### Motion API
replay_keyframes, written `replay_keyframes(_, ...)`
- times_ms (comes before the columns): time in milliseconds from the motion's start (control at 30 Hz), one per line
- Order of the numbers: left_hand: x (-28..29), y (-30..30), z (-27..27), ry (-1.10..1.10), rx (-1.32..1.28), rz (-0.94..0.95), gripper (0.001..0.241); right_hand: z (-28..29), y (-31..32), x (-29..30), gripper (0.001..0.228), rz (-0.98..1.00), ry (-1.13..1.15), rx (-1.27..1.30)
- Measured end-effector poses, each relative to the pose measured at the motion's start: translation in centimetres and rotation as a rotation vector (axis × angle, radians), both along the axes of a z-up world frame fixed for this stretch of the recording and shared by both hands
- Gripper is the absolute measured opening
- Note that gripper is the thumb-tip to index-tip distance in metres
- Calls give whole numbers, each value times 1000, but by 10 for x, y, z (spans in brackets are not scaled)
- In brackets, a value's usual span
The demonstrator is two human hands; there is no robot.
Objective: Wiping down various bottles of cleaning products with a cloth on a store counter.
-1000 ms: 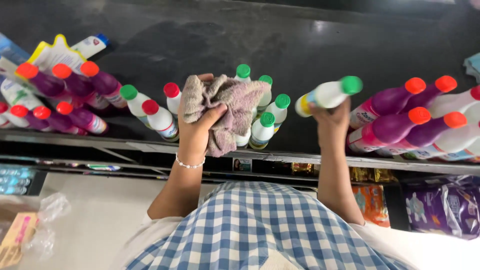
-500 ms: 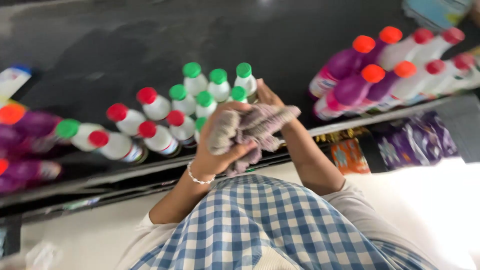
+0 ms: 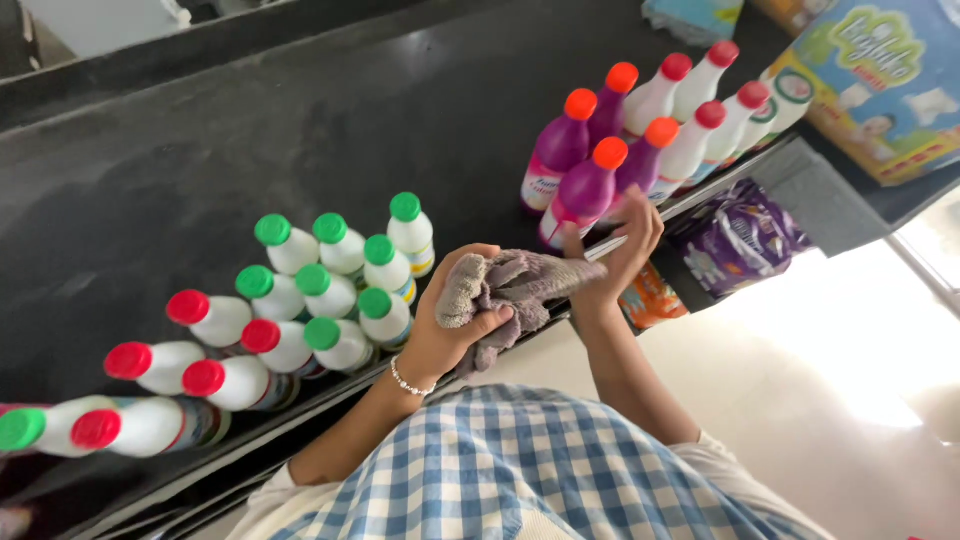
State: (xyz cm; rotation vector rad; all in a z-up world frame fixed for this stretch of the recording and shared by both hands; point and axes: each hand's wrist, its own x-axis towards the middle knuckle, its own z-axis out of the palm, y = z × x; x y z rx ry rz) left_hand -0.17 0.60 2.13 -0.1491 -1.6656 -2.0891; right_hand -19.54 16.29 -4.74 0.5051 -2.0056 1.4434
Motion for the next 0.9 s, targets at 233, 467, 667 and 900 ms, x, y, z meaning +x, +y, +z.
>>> replay_keyframes(233,1,4,14,-42,-17,15,60,7,-26,-22,112,-214,35,420)
replay_keyframes(467,33,-4,16,12,-47,104,65,-49,-21,-32,107,183,-88,88)
replay_keyframes(667,95,-23,50,349,337,274,79,20,-38,20,106,808,-88,-482)
replay_keyframes(900,167,-20,70,672,292,734,99,89,-95,120,100,1992,-497,-239)
